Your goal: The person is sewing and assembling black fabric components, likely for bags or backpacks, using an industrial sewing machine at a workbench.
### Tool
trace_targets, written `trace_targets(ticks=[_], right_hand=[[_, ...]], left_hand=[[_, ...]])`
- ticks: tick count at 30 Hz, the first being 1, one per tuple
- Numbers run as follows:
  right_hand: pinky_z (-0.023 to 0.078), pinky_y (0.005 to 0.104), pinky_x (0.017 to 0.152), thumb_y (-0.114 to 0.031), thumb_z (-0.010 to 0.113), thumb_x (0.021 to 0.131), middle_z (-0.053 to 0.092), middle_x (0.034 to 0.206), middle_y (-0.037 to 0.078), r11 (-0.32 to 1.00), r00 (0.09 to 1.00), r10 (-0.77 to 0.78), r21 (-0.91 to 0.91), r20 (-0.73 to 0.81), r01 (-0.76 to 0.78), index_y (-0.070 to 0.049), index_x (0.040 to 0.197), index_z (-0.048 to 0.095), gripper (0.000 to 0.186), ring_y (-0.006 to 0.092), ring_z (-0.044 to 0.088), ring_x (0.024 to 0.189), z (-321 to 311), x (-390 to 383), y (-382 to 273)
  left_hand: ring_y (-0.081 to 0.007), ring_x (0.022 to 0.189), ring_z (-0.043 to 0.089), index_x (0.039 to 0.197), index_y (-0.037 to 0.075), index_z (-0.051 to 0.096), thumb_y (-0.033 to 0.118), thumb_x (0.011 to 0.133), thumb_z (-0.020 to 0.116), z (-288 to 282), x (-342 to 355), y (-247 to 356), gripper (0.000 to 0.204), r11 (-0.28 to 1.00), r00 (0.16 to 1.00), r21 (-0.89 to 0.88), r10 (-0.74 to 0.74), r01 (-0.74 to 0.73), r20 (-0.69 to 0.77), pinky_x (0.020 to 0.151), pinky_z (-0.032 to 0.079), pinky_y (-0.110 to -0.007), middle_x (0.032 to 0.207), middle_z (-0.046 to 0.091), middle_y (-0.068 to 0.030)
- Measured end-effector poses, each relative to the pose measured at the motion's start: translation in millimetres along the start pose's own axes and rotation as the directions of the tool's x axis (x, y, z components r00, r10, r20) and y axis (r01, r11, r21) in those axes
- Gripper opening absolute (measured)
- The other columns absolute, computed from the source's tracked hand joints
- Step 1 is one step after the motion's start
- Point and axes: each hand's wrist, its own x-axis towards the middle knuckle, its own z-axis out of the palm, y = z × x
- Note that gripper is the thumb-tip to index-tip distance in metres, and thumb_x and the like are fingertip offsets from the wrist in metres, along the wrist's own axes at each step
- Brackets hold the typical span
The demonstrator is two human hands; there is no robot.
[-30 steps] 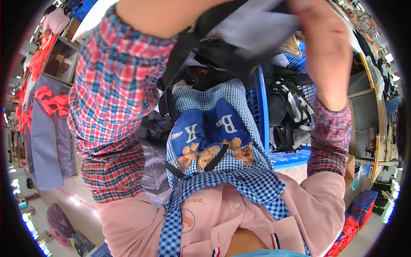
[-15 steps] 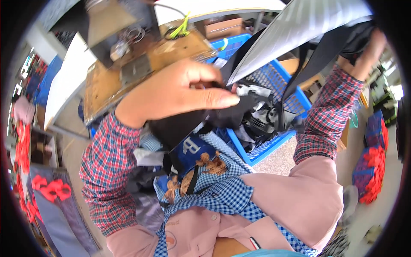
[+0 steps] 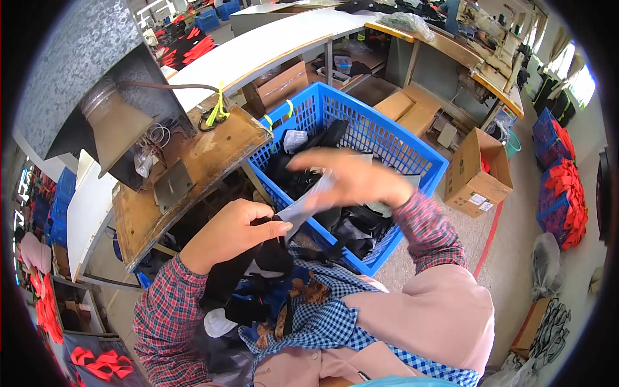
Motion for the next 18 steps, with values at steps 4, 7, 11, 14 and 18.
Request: trace_targets(ticks=[4,7,11,14,18], right_hand=[[0.05,0.0411,0.078,-0.023,0.072,0.083,0.063,0.105,0.021,0.95,0.976,0.098,0.273,0.195,-0.15,-0.001,0.124,0.05,0.052,0.0358,0.064,0.093,78.0,18.3,-30.4],[0.05,0.0449,0.068,-0.016,0.067,0.082,0.064,0.086,0.02,0.959,0.983,0.093,0.25,0.157,-0.131,-0.001,0.113,0.054,0.036,0.0378,0.064,0.077,91.5,20.5,-19.4],[0.048,0.0412,0.062,-0.013,0.063,0.082,0.062,0.077,0.021,0.987,0.952,-0.046,0.164,0.303,-0.004,-0.002,0.103,0.059,0.025,0.0361,0.063,0.073,77.1,43.3,-19.2],[0.047,0.0431,0.062,-0.019,0.067,0.081,0.062,0.073,0.019,0.979,0.893,-0.121,0.203,0.433,0.034,-0.001,0.098,0.062,0.025,0.0346,0.062,0.07,74.0,63.0,-8.1],[0.049,0.0423,0.069,-0.029,0.073,0.079,0.063,0.091,0.018,0.985,0.899,-0.162,0.117,0.407,0.125,0.0,0.108,0.059,0.043,0.0332,0.062,0.079,95.4,65.4,-2.9]], left_hand=[[-0.0033,0.061,0.044,0.077,0.002,0.067,0.035,0.088,0.071,-5.5,-1.1,-14.0,0.036,0.99,0.989,0.037,-0.135,0.133,0.064,0.055,0.037,-0.025,0.061,0.052,0.0033],[-0.0067,0.065,0.053,0.08,0.002,0.065,0.034,0.084,0.075,-6.9,-10.9,-19.5,0.033,0.98,0.976,0.045,-0.196,0.192,0.095,0.061,0.043,-0.026,0.067,0.059,0.0003],[-0.0125,0.069,0.055,0.085,0.002,0.062,0.026,0.078,0.075,5.0,-38.1,-31.1,0.028,0.931,0.996,0.356,-0.063,0.08,-0.06,0.065,0.044,-0.028,0.072,0.059,-0.0052],[-0.0159,0.085,0.058,0.099,0.002,0.059,0.012,0.076,0.065,21.0,-56.0,-31.0,0.026,0.748,0.957,0.652,0.08,0.127,-0.278,0.075,0.045,-0.029,0.087,0.061,-0.0114],[-0.0173,0.085,0.06,0.105,0.001,0.058,0.005,0.081,0.055,4.4,-68.5,-46.3,0.025,0.96,0.959,0.003,-0.28,0.28,0.039,0.079,0.047,-0.028,0.087,0.064,-0.0068]])
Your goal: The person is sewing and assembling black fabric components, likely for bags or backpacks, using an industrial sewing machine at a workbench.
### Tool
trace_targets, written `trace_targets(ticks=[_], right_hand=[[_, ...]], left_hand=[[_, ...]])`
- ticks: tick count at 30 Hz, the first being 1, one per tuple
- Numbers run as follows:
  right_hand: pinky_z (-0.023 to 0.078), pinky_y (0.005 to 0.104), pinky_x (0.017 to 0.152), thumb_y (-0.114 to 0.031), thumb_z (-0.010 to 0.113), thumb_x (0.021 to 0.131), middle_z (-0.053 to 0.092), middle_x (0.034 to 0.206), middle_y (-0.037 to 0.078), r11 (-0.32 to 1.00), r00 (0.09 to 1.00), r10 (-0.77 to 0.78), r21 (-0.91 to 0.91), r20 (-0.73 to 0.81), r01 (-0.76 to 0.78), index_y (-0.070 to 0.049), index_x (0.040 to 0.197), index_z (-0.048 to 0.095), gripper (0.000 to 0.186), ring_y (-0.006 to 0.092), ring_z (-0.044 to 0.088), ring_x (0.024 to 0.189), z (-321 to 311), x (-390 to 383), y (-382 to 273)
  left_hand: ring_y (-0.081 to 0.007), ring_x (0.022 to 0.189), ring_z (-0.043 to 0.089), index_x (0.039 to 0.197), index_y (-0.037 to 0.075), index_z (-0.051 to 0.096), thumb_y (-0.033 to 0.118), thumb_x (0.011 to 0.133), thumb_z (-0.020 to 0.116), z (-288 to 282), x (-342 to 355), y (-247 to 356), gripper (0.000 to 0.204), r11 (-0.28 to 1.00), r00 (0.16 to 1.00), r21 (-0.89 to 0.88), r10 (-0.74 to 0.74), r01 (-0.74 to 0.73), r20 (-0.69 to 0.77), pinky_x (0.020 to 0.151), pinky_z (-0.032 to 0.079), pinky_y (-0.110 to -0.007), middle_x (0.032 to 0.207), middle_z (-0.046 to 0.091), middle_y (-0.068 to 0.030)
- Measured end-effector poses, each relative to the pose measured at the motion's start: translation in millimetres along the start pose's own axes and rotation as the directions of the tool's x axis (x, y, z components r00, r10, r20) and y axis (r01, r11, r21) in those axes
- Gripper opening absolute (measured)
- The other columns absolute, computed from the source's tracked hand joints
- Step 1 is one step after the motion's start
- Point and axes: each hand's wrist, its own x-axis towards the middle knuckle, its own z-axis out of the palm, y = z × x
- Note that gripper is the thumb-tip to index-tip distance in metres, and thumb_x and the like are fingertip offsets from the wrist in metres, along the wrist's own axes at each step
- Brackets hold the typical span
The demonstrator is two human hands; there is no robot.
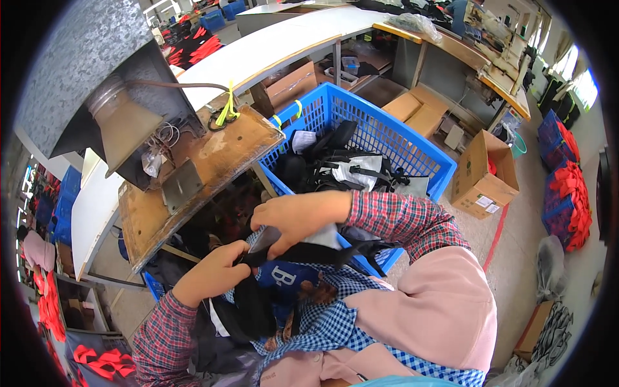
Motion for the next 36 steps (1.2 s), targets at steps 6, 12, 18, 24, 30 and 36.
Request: trace_targets(ticks=[6,12,18,24,30,36], right_hand=[[0.052,0.0418,0.075,-0.021,0.067,0.087,0.064,0.094,0.017,0.993,0.97,0.114,0.053,-0.214,-0.105,-0.001,0.108,0.06,0.031,0.0371,0.063,0.086,39.6,1.4,-13.1],[0.051,0.0452,0.069,-0.025,0.062,0.09,0.065,0.081,0.017,0.997,0.983,0.033,0.079,-0.179,-0.019,-0.005,0.092,0.063,0.02,0.0383,0.064,0.077,23.5,17.5,1.2],[0.05,0.0452,0.064,-0.032,0.059,0.093,0.063,0.076,0.016,0.987,0.952,-0.151,-0.1,-0.267,0.129,-0.006,0.085,0.062,0.027,0.0375,0.062,0.073,-6.1,65.7,18.5],[0.046,0.046,0.057,-0.031,0.058,0.096,0.057,0.069,0.018,0.954,0.943,-0.202,-0.271,-0.264,0.129,-0.005,0.081,0.058,0.03,0.0399,0.059,0.066,-28.3,107.7,29.4],[0.046,0.0477,0.063,-0.031,0.049,0.101,0.059,0.071,0.021,0.96,0.951,-0.141,-0.271,-0.274,0.065,-0.001,0.088,0.06,0.034,0.0433,0.058,0.071,-38.6,142.5,46.3],[0.049,0.048,0.071,-0.033,0.047,0.101,0.062,0.078,0.021,0.938,0.944,-0.182,-0.337,-0.274,0.083,-0.001,0.082,0.062,0.04,0.0416,0.06,0.078,-49.1,176.7,76.6]], left_hand=[[-0.0136,0.086,0.061,0.113,-0.001,0.055,0.002,0.085,0.054,-2.0,-1.7,-39.5,0.029,0.703,0.969,-0.67,-0.123,0.238,0.215,0.082,0.049,-0.026,0.092,0.064,-0.005],[-0.0298,0.086,0.066,0.11,0.0,0.06,0.013,0.073,0.069,-12.2,-4.8,-55.0,0.041,0.971,0.98,0.22,0.132,-0.097,-0.151,0.08,0.052,-0.035,0.093,0.066,-0.0167],[-0.0157,0.092,0.065,0.106,0.0,0.063,0.01,0.078,0.071,-60.6,-28.2,-54.5,0.031,0.962,0.952,-0.223,-0.211,0.16,-0.223,0.082,0.05,-0.028,0.098,0.07,-0.0085],[-0.0075,0.086,0.061,0.107,0.0,0.068,0.019,0.088,0.067,-101.7,-37.6,-82.6,0.027,0.98,0.981,-0.154,-0.143,0.123,-0.13,0.078,0.048,-0.023,0.093,0.069,-0.0004],[-0.0059,0.077,0.06,0.104,-0.001,0.069,0.019,0.09,0.067,-135.3,-29.5,-97.6,0.025,0.923,0.978,-0.361,-0.182,0.135,-0.102,0.073,0.049,-0.023,0.086,0.069,0.0016],[-0.0054,0.075,0.06,0.101,-0.001,0.07,0.026,0.088,0.072,-178.8,-11.4,-126.6,0.03,0.943,0.975,-0.288,-0.201,0.166,-0.095,0.072,0.049,-0.022,0.085,0.069,0.0021]])
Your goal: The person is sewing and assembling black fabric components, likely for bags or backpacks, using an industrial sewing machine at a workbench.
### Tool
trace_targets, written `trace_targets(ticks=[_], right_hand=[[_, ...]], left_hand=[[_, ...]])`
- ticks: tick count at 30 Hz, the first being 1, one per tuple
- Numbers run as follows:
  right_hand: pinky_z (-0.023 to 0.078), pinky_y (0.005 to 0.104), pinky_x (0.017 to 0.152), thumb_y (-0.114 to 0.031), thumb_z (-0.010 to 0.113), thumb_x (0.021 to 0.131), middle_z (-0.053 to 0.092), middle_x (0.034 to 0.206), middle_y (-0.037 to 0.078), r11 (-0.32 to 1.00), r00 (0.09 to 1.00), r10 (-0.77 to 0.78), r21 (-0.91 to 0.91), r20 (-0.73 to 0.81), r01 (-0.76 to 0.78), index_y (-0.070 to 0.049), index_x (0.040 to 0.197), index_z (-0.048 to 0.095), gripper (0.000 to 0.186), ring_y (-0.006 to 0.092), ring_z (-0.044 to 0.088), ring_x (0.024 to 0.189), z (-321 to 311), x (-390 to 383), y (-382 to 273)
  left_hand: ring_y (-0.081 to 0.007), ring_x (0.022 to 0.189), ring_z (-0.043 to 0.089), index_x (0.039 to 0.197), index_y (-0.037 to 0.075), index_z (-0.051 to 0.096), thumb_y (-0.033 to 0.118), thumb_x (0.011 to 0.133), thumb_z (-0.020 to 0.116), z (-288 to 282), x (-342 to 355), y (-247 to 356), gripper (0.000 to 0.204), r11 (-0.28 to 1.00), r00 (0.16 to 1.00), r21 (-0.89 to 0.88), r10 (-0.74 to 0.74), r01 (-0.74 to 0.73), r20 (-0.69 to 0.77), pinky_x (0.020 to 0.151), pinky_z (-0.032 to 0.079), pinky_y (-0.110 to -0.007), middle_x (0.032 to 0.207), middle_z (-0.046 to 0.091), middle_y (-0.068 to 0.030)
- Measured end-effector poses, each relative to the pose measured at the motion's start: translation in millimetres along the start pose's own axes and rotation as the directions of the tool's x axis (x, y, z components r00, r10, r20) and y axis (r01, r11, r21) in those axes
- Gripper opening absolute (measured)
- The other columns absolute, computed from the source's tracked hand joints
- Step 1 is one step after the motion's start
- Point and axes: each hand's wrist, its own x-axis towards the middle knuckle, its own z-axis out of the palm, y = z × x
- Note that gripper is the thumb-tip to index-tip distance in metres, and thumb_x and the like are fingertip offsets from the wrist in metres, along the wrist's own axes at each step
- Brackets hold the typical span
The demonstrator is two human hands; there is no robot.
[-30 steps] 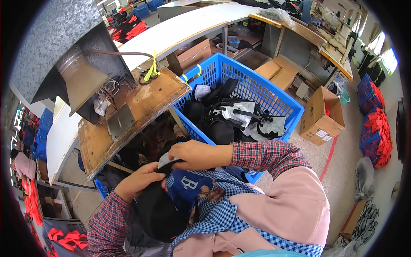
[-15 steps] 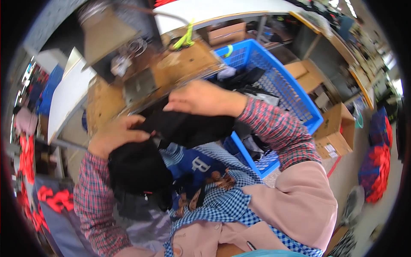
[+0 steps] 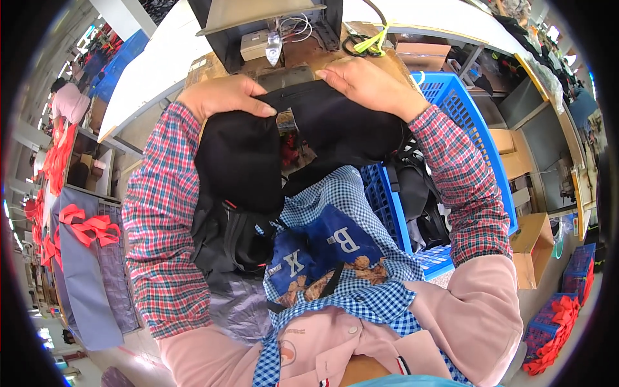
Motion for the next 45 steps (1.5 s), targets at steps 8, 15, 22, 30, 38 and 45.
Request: trace_targets(ticks=[8,15,22,30,38,45], right_hand=[[0.049,0.0467,0.078,-0.034,0.045,0.101,0.065,0.089,0.021,0.997,0.992,0.081,0.005,0.1,-0.082,0.001,0.088,0.064,0.042,0.0425,0.061,0.087,4.6,28.4,28.2],[0.049,0.042,0.077,-0.035,0.045,0.103,0.064,0.088,0.021,0.996,0.988,0.092,0.008,0.125,-0.093,0.002,0.104,0.061,0.04,0.0387,0.062,0.086,-0.9,41.2,32.8],[0.048,0.0421,0.073,-0.035,0.045,0.103,0.063,0.082,0.021,0.999,1.0,0.023,0.024,-0.013,-0.023,0.002,0.1,0.06,0.04,0.0389,0.061,0.08,1.1,43.5,32.0],[0.05,0.0434,0.079,-0.031,0.045,0.102,0.065,0.091,0.021,0.978,0.984,-0.177,-0.123,-0.038,0.171,0.0,0.105,0.063,0.035,0.0394,0.062,0.089,-2.0,46.3,54.1],[0.051,0.0462,0.081,-0.032,0.051,0.096,0.066,0.09,0.025,0.935,0.951,0.259,-0.202,-0.171,-0.291,0.002,0.095,0.065,0.037,0.0421,0.064,0.09,-59.8,15.3,66.5],[0.053,0.041,0.08,-0.027,0.061,0.092,0.064,0.11,0.021,0.504,0.783,0.329,-0.603,-0.528,-0.619,0.001,0.102,0.063,0.03,0.0276,0.064,0.104,-165.8,-70.5,60.7]], left_hand=[[-0.0066,0.078,0.062,0.1,-0.001,0.071,0.03,0.086,0.074,-32.3,24.3,-9.8,0.033,1.0,1.0,-0.006,-0.021,0.021,-0.003,0.077,0.048,-0.022,0.085,0.069,0.001],[-0.0108,0.093,0.063,0.111,0.003,0.071,0.03,0.085,0.075,-42.0,24.8,-8.5,0.037,0.999,0.999,-0.026,0.041,-0.041,-0.009,0.091,0.045,-0.023,0.1,0.071,-0.0029],[-0.0121,0.096,0.063,0.111,0.003,0.071,0.03,0.087,0.073,-50.9,27.7,-18.7,0.037,0.985,0.988,0.092,0.148,-0.143,-0.05,0.094,0.044,-0.025,0.103,0.071,-0.0039],[-0.0101,0.092,0.06,0.108,0.001,0.07,0.031,0.088,0.071,-65.8,38.2,-22.5,0.037,0.96,0.972,0.21,0.212,-0.187,-0.103,0.09,0.044,-0.025,0.096,0.069,-0.0014],[-0.0091,0.089,0.062,0.108,0.001,0.069,0.027,0.093,0.063,-72.0,-32.7,-40.6,0.03,0.986,0.913,-0.095,0.089,-0.137,-0.397,0.081,0.047,-0.025,0.095,0.068,-0.0004],[-0.0058,0.074,0.06,0.101,-0.001,0.067,0.011,0.092,0.062,8.4,-113.3,8.5,0.016,0.96,0.849,-0.178,0.094,-0.215,-0.519,0.067,0.047,-0.021,0.085,0.066,0.0015]])
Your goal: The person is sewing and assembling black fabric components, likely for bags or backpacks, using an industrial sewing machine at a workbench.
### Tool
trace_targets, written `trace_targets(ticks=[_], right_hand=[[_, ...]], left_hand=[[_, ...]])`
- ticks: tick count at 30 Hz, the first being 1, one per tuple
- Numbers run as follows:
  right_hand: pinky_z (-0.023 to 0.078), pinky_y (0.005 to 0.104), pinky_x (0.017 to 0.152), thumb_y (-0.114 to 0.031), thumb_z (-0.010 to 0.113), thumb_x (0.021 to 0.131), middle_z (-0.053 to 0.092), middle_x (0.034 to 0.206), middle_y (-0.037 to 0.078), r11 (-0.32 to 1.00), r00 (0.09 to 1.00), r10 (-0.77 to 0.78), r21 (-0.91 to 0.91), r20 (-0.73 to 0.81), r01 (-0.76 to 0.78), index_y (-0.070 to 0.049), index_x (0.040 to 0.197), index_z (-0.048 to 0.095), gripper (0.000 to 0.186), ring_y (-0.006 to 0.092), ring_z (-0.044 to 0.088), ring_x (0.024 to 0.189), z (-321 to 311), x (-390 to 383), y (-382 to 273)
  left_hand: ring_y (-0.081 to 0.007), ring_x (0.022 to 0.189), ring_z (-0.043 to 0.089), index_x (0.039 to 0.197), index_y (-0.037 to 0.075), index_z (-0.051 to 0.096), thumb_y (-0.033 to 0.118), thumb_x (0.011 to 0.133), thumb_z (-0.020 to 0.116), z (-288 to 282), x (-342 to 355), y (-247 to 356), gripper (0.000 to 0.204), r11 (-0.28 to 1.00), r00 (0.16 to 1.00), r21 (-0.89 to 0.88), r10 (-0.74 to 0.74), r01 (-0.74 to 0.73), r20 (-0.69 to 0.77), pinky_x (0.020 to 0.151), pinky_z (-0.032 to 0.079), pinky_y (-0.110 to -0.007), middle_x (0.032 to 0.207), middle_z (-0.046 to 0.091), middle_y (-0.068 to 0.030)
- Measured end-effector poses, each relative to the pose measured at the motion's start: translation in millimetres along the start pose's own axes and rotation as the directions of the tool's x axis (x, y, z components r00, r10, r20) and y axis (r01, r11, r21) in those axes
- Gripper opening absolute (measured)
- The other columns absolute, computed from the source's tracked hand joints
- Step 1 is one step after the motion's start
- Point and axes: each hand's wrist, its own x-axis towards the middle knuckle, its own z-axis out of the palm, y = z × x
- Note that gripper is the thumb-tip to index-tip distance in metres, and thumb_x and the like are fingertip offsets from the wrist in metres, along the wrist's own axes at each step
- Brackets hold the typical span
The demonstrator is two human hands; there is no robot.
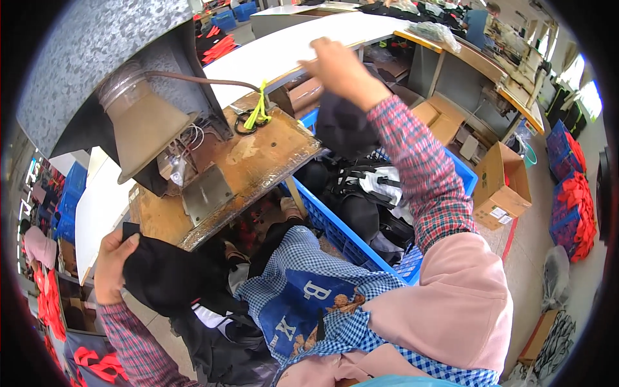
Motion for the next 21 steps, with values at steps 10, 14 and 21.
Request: trace_targets(ticks=[10,14,21], right_hand=[[0.05,0.0325,0.061,-0.028,0.073,0.086,0.064,0.079,0.016,0.015,0.93,-0.316,0.981,0.187,-0.192,0.004,0.115,0.053,0.048,0.0228,0.065,0.068,-101.2,-151.5,-214.2],[0.048,0.0256,0.07,-0.01,0.069,0.089,0.065,0.086,0.002,-0.038,0.941,-0.325,0.993,0.09,-0.109,-0.001,0.103,0.059,0.02,0.0072,0.058,0.08,-136.4,-146.1,-179.1],[0.052,0.0263,0.086,-0.007,0.066,0.09,0.069,0.108,0.005,-0.493,0.992,0.074,0.869,0.1,-0.051,0.0,0.117,0.061,0.028,0.0108,0.064,0.095,-189.9,-100.1,-135.4]], left_hand=[[-0.0072,0.085,0.055,0.105,0.0,0.062,0.013,0.096,0.059,158.5,-65.2,95.0,0.016,0.908,0.896,0.123,0.416,-0.4,-0.155,0.079,0.044,-0.022,0.092,0.063,0.0006],[-0.0196,0.118,0.053,0.132,-0.002,0.051,0.023,0.102,0.048,152.3,-66.7,62.6,0.039,0.858,0.854,-0.006,0.51,-0.513,-0.109,0.103,0.039,-0.032,0.127,0.058,-0.0108],[-0.0183,0.123,0.05,0.136,-0.002,0.045,0.016,0.095,0.059,187.0,-69.8,52.8,0.048,0.877,0.867,-0.234,0.463,-0.419,0.182,0.103,0.039,-0.032,0.133,0.054,-0.0084]])
